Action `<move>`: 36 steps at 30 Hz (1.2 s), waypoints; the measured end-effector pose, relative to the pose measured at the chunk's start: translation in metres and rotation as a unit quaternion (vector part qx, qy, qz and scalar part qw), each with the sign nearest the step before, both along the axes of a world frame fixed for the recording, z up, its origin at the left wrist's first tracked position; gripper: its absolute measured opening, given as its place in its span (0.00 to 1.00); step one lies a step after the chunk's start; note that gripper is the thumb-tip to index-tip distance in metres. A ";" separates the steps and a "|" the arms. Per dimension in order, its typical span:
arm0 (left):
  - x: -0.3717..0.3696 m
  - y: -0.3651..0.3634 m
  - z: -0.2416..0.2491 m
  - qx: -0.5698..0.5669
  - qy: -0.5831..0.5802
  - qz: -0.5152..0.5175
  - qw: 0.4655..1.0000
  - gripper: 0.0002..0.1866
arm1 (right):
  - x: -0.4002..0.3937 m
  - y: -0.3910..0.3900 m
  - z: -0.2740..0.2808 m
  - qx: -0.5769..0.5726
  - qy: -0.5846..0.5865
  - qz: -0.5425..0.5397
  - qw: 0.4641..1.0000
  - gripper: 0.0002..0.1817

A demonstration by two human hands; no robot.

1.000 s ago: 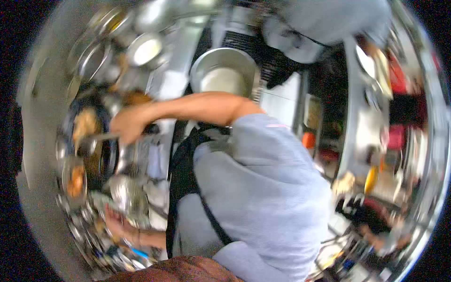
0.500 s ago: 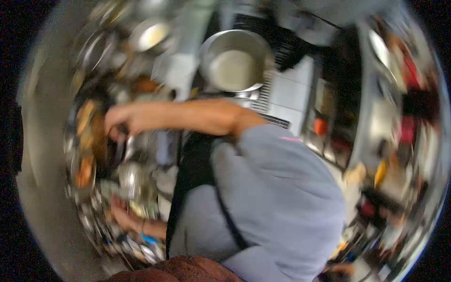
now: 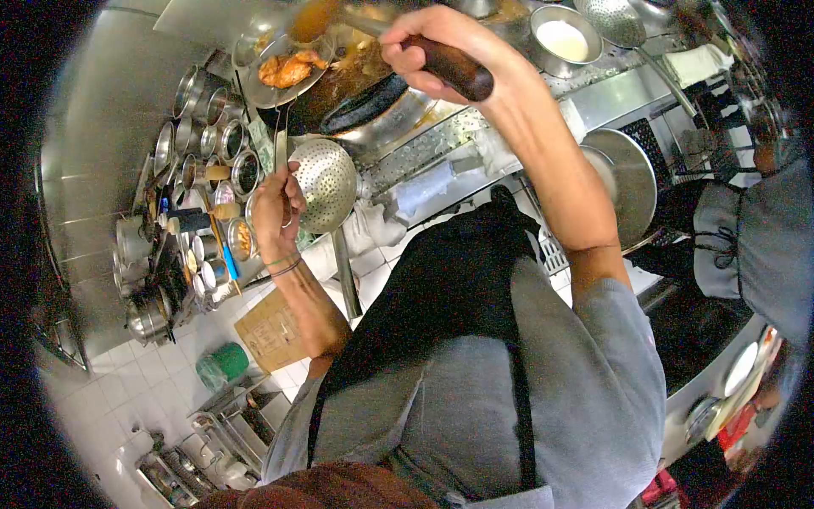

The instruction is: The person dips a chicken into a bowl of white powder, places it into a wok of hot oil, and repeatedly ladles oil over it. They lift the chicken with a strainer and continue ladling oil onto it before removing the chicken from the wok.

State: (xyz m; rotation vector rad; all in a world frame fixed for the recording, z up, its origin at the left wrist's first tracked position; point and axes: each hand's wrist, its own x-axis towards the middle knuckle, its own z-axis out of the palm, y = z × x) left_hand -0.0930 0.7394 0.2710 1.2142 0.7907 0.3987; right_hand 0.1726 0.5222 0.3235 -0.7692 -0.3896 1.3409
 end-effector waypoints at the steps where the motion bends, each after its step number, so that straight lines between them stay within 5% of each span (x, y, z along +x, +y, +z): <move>1: 0.002 -0.003 0.002 -0.005 -0.012 -0.002 1.000 0.14 | 0.005 0.005 -0.001 -0.005 0.021 0.008 1.000 0.08; 3: 0.004 0.000 0.002 -0.015 -0.030 -0.026 0.999 0.14 | 0.009 0.019 0.002 -0.015 0.062 0.022 0.998 0.08; 7: 0.012 -0.006 0.005 0.003 -0.015 -0.029 0.999 0.15 | -0.005 0.036 0.011 -0.112 -0.080 -0.086 0.987 0.05; 8: 0.016 -0.008 0.006 0.016 -0.004 -0.027 1.000 0.15 | -0.006 0.044 0.003 -0.074 -0.248 -0.052 0.965 0.10; 11: 0.011 -0.010 0.003 0.001 -0.017 -0.029 0.999 0.14 | -0.006 0.036 -0.004 -0.096 -0.372 -0.075 0.920 0.08; 14: 0.001 -0.013 0.003 0.003 -0.006 -0.031 0.999 0.13 | -0.008 0.035 -0.017 -0.048 -0.506 -0.122 0.853 0.23; 15: -0.003 -0.013 -0.002 0.018 -0.001 -0.026 1.000 0.12 | -0.007 0.033 -0.022 -0.089 -0.512 -0.108 0.847 0.36; 19: -0.016 -0.017 -0.016 0.103 0.052 0.018 0.993 0.11 | -0.039 -0.010 -0.026 -0.140 -0.583 -0.167 0.782 0.33; 25: -0.029 -0.005 -0.036 0.161 0.054 0.056 0.984 0.10 | -0.054 -0.040 -0.031 -0.231 -0.486 -0.092 0.838 0.31; 32: -0.027 0.006 -0.034 0.170 0.070 0.086 0.979 0.09 | -0.060 -0.030 -0.042 -0.176 -0.183 -0.107 0.961 0.07; 36: -0.024 0.009 -0.040 0.180 0.090 0.059 0.978 0.11 | -0.045 -0.031 -0.045 -0.110 0.001 -0.077 0.991 0.10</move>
